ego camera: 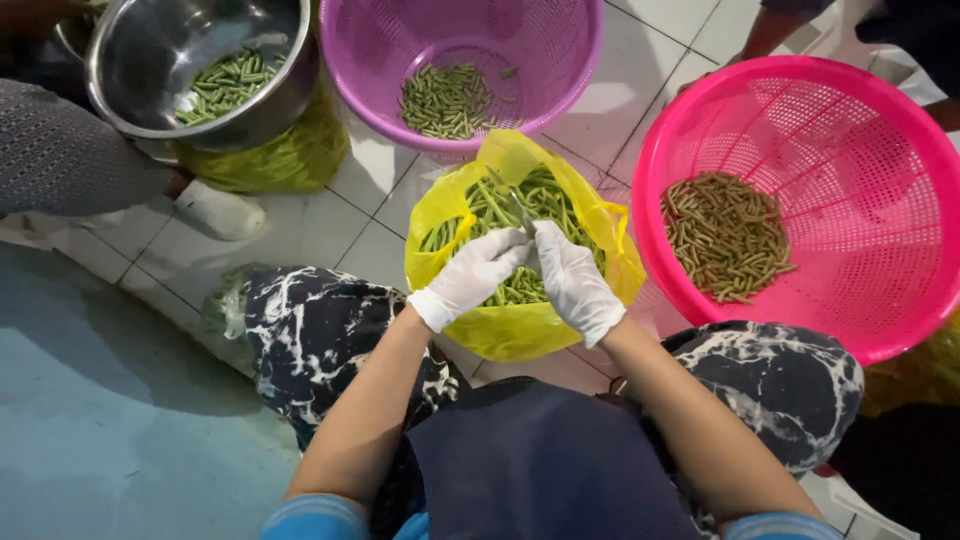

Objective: A person wearing gloves uses a knife to trim the ends of green beans and sorts them into a yellow plastic bag while sitting on the floor.

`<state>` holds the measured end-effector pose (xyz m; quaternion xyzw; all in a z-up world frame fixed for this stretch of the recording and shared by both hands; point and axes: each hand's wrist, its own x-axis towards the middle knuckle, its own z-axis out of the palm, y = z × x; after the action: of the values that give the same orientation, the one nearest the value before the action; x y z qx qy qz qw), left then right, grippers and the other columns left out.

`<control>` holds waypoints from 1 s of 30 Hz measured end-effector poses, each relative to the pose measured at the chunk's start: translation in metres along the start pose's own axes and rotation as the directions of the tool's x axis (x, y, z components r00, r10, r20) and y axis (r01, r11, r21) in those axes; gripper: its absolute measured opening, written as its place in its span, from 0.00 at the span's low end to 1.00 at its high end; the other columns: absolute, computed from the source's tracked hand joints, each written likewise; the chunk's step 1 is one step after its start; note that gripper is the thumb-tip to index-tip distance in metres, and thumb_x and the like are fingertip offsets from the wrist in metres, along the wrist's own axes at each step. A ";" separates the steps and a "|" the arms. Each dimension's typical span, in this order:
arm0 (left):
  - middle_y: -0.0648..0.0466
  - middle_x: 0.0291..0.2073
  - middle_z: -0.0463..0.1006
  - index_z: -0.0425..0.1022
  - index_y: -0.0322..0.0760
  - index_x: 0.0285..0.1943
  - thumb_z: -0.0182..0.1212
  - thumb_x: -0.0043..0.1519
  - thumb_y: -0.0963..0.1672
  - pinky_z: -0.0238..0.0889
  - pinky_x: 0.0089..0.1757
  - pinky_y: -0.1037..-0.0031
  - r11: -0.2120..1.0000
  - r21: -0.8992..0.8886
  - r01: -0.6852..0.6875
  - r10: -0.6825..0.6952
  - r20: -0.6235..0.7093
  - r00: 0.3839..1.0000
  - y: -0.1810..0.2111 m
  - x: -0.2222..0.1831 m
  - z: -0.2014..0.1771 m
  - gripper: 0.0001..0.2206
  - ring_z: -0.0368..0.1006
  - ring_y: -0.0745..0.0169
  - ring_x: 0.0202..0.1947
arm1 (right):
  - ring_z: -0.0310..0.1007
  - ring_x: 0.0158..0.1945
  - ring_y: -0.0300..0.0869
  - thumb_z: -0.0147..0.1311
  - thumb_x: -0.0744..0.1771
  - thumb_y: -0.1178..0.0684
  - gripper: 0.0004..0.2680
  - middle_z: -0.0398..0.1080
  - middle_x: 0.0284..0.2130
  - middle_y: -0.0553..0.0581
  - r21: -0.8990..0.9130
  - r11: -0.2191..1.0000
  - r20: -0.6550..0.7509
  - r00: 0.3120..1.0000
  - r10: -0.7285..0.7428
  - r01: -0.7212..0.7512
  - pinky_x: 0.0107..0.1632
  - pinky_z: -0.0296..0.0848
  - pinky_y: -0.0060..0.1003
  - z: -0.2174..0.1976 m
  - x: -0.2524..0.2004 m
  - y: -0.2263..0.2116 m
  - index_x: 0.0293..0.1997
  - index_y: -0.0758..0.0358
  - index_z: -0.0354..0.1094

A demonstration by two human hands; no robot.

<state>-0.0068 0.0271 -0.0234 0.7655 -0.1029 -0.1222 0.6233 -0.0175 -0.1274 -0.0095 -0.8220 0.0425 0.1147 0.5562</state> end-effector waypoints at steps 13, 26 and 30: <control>0.62 0.15 0.66 0.76 0.41 0.44 0.52 0.65 0.45 0.63 0.30 0.79 0.994 -0.097 0.050 -0.042 0.082 0.996 0.016 0.003 -0.021 0.08 0.60 0.73 0.20 | 0.67 0.29 0.32 0.65 0.57 0.61 0.14 0.73 0.26 0.50 0.026 0.974 0.004 0.974 -0.226 0.225 0.42 0.71 0.29 -0.041 -0.022 -0.042 0.44 0.55 0.73; 0.57 0.21 0.71 0.73 0.38 0.31 0.46 0.66 0.47 0.59 0.22 0.78 0.108 0.945 0.310 -0.539 -0.206 0.817 -0.146 0.067 0.006 0.15 0.65 0.70 0.20 | 0.67 0.34 0.51 0.52 0.66 0.49 0.15 0.64 0.28 0.57 -0.398 0.901 -0.494 0.868 -0.053 -0.172 0.39 0.69 0.48 -0.105 -0.019 -0.024 0.59 0.57 0.58; 0.55 0.22 0.73 0.74 0.37 0.32 0.49 0.63 0.46 0.61 0.26 0.76 0.296 0.845 0.445 -0.483 -0.269 0.833 -0.126 0.058 0.019 0.12 0.67 0.66 0.23 | 0.73 0.44 0.55 0.56 0.64 0.42 0.15 0.72 0.33 0.64 -0.342 0.928 -0.435 0.900 -0.017 -0.148 0.46 0.70 0.49 -0.096 -0.007 -0.002 0.55 0.51 0.67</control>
<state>0.0430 0.0170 -0.1542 0.9667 0.0631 -0.2388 0.0673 -0.0101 -0.2156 0.0276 -0.9140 0.1702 -0.0450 0.3654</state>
